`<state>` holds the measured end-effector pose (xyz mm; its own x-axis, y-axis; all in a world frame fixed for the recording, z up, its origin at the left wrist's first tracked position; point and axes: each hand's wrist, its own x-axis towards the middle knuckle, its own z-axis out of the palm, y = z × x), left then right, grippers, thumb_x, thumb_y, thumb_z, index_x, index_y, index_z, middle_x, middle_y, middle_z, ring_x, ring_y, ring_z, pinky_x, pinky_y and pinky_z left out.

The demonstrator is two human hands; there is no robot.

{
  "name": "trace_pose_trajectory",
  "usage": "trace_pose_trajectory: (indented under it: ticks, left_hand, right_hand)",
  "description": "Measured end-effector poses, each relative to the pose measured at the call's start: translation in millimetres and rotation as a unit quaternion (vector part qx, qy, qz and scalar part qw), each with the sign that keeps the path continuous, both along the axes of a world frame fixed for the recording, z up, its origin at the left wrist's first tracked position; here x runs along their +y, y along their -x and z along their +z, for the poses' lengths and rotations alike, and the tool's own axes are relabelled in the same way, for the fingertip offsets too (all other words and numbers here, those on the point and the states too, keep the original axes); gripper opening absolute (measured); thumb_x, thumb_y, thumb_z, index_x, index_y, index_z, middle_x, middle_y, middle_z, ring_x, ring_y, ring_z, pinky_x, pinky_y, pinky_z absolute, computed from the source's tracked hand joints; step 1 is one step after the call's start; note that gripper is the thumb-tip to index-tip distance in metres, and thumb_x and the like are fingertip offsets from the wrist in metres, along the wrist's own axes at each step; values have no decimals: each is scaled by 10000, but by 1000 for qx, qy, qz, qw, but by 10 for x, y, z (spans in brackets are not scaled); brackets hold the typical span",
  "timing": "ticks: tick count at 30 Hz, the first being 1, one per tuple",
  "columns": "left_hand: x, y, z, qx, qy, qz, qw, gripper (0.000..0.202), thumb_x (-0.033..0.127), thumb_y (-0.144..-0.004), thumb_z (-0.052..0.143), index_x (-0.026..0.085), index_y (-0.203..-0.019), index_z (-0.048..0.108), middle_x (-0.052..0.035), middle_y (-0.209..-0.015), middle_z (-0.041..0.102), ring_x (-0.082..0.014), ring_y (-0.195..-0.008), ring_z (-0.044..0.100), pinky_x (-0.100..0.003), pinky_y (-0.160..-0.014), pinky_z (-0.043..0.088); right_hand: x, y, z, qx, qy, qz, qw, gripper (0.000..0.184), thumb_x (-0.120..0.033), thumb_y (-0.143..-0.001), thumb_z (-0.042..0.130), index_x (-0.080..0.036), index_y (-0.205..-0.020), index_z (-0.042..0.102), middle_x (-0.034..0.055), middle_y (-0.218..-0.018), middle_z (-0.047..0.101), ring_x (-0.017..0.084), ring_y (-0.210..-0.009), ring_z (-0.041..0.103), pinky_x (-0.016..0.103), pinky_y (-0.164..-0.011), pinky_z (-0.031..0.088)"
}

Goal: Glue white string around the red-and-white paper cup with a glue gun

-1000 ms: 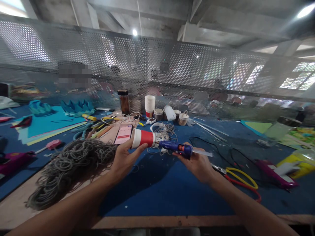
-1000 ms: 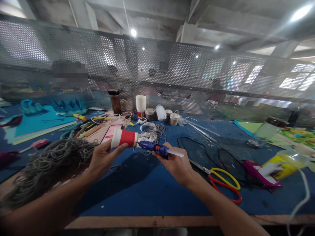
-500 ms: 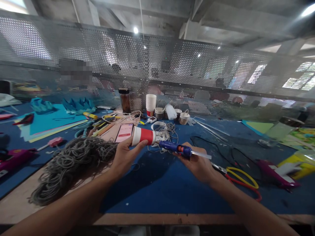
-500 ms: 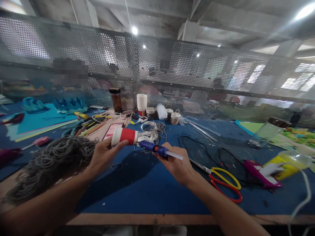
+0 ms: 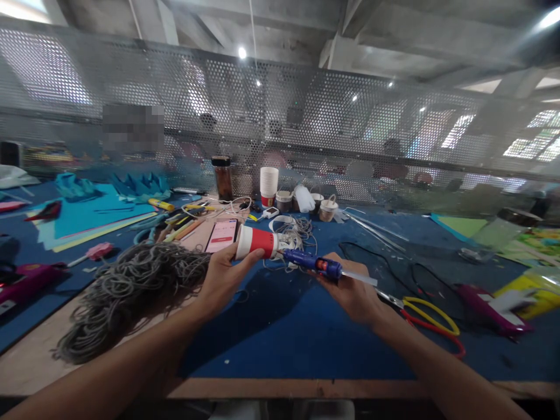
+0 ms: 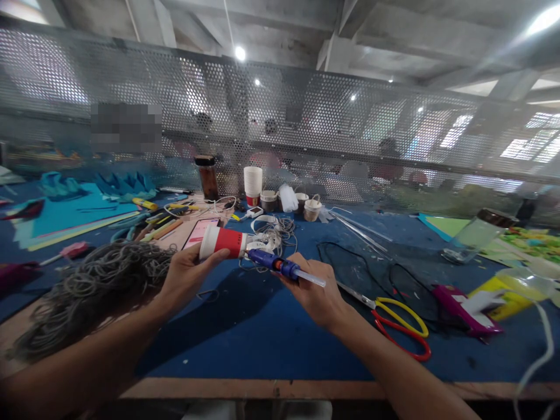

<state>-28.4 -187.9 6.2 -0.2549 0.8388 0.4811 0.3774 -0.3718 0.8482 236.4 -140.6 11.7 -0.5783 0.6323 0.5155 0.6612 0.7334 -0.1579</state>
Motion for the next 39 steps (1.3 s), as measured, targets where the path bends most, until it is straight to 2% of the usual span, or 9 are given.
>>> trace_pose_trajectory:
  ticks: [11, 21, 32, 39]
  left_hand:
    - [4, -3, -10, -17, 9, -3, 1000, 215, 343, -835, 711, 164, -934, 778, -26, -871, 779, -181, -768, 691, -262, -677, 544]
    - [15, 13, -1, -29, 19, -1, 999, 208, 350, -827, 720, 173, -916, 783, -17, -827, 768, -168, -716, 672, -250, -622, 519]
    - [-7, -16, 60, -56, 50, -1, 997, 244, 366, -824, 725, 173, -963, 781, -19, -884, 776, -175, -784, 673, -235, -669, 501]
    - [-18, -22, 59, -69, 62, -4, 996, 244, 373, -817, 730, 175, -949, 782, -27, -865, 774, -180, -786, 673, -249, -688, 514]
  right_hand:
    - [-12, 7, 20, 3, -11, 6, 1000, 289, -451, -996, 458, -212, -908, 593, 15, -685, 655, 161, -599, 601, 243, -546, 294]
    - [-9, -1, -1, -12, -11, 5, 1000, 260, -423, -994, 477, -207, -902, 590, 10, -685, 645, 171, -606, 596, 251, -552, 282]
    - [-18, -1, 24, -31, 20, 11, 999, 210, -387, -984, 502, -209, -923, 597, 6, -706, 639, 179, -627, 598, 259, -566, 266]
    - [-1, -10, -19, -27, 27, 5, 999, 155, -360, -966, 538, -219, -951, 599, 9, -758, 663, 183, -666, 608, 263, -590, 270]
